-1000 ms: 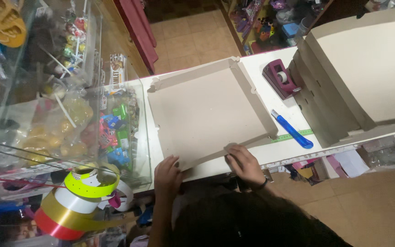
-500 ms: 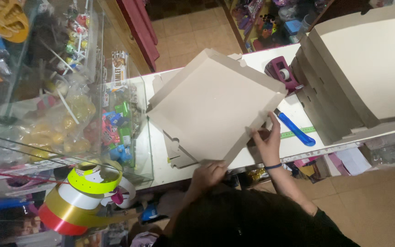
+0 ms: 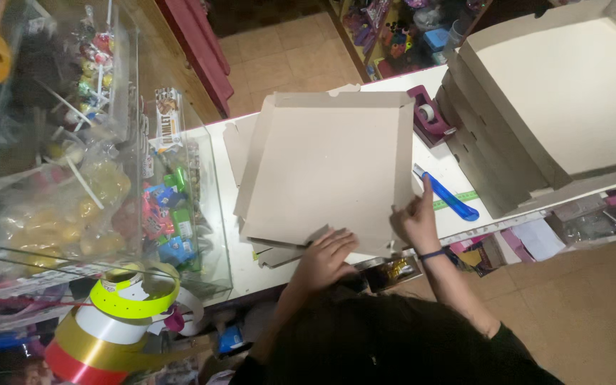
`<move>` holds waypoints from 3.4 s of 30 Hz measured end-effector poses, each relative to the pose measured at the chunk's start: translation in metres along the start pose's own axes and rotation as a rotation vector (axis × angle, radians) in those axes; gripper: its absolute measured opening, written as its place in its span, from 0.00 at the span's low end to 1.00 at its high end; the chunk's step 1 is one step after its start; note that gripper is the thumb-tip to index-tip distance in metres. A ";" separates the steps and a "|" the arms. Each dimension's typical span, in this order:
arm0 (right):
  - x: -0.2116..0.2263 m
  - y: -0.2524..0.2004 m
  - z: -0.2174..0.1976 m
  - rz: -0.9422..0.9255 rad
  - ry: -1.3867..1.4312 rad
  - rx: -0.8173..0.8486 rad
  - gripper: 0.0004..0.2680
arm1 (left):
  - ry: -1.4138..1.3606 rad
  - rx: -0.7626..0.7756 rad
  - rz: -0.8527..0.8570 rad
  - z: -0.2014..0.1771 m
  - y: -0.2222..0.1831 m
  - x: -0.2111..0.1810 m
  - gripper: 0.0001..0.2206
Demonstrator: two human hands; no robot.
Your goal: The person assembles a flat-packed cardboard box on a counter. They fold the side flaps, use a blue utility knife to cut along the score lines, and then fold the box into its final shape.
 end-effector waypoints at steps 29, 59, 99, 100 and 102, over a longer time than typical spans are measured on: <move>0.046 -0.102 0.119 -0.863 -0.758 0.258 0.23 | 0.279 0.019 -0.453 -0.012 0.003 0.038 0.22; 0.012 -0.043 0.075 -0.441 -1.119 0.405 0.38 | 0.483 0.051 -0.584 -0.019 -0.061 0.065 0.45; 0.016 -0.043 0.073 -0.354 -1.076 0.405 0.33 | 0.265 -0.002 -0.839 -0.129 -0.083 0.093 0.17; 0.014 -0.043 0.073 -0.350 -1.082 0.410 0.33 | 0.266 0.014 -0.844 -0.128 -0.083 0.093 0.17; 0.011 -0.043 0.074 -0.346 -1.089 0.414 0.33 | 0.267 0.029 -0.850 -0.127 -0.082 0.094 0.17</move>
Point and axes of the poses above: each hand's wrist, its own y-axis towards the middle knuckle, its own z-axis out of the palm, x = y × z, the point moved 9 cm from there along y, towards the middle knuckle, and after that the axes turned 3 degrees about -y, right-handed, at the moved point
